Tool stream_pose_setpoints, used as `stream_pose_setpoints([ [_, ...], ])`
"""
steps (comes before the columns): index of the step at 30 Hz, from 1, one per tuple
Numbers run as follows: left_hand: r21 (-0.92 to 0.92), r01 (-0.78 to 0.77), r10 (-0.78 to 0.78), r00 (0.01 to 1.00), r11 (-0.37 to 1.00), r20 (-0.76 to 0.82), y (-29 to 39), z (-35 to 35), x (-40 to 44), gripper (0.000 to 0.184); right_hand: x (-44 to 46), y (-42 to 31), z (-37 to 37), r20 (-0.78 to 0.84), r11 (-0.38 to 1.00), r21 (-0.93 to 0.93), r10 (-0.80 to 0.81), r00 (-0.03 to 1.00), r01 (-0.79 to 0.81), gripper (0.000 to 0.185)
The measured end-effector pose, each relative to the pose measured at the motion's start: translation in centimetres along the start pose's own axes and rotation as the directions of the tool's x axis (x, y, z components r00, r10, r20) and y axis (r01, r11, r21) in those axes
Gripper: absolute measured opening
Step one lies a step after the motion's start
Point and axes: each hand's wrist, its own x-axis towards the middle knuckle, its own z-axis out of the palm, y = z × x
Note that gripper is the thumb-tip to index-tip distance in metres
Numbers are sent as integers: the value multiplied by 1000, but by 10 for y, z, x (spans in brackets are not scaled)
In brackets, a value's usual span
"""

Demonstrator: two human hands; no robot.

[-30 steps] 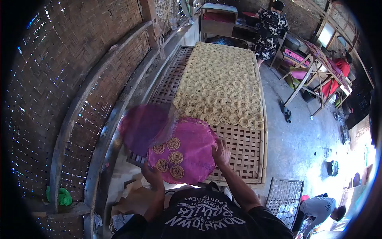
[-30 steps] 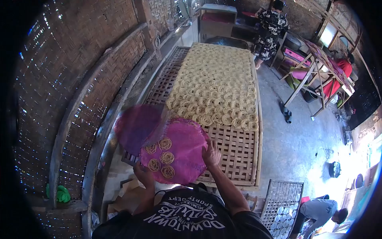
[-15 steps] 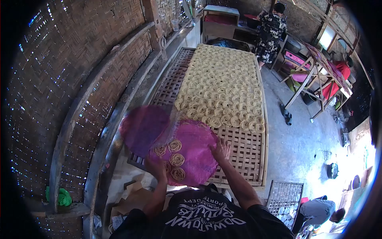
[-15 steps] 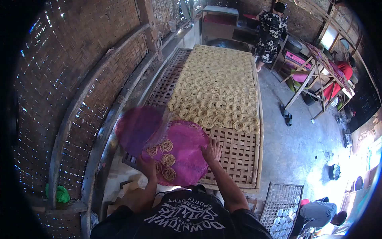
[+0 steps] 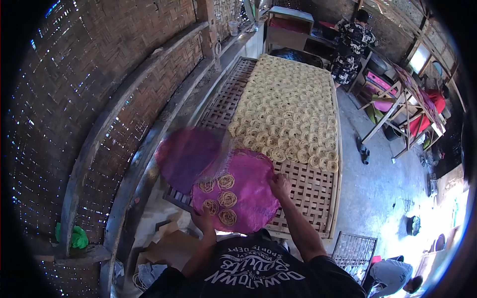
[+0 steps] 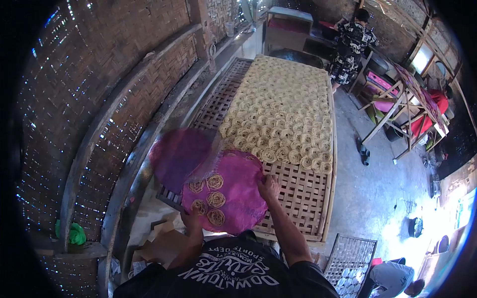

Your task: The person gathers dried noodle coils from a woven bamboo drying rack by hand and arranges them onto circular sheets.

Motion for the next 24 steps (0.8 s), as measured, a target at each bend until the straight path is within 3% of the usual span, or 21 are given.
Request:
stream_pose_setpoints([
  [2, 24, 138, -136, 988, 990, -72, -3, 2, -1, 52, -3, -2, 1, 42, 982, 182, 51, 998, -57, 42],
  [3, 17, 134, -134, 991, 991, 4, 5, 0, 1, 48, -5, -2, 0, 65, 959, 268, 75, 995, -90, 42],
  [5, 5, 135, -134, 979, 991, 152, 18, -11, 1, 40, -6, -5, -3, 75, 956, 259, 120, 990, -136, 45],
  [8, 201, 96, -123, 984, 975, 126, 31, -15, -8, 37, -10, -14, -10, 154, 934, 262, 209, 966, -244, 50],
  [11, 90, -52, 47, 997, 995, 59, 14, -3, -11, 38, -14, -10, -15, 311, 855, 403, 209, 927, -327, 57],
  [12, 90, -35, 29, 997, 995, 67, 14, -3, -12, 39, -17, -6, -12, 372, 811, 467, 181, 910, -352, 60],
  [14, 94, 1, -9, 997, 996, 77, 13, -3, -15, 39, -17, 1, -3, 320, 893, 340, 185, 929, -295, 63],
  [17, 277, 101, -160, 966, 955, 201, 9, -10, -3, 42, -24, 3, 8, 155, 948, 250, 161, 975, -196, 60],
  [20, -58, 150, -118, 921, 987, 372, -21, -4, 8, 47, -23, 0, 8, 83, 945, 307, 93, 992, -114, 58],
  [24, -92, 36, 0, 934, 995, 358, 3, -6, -1, 48, -22, -5, 6, 52, 924, 377, 45, 998, -61, 59],
])
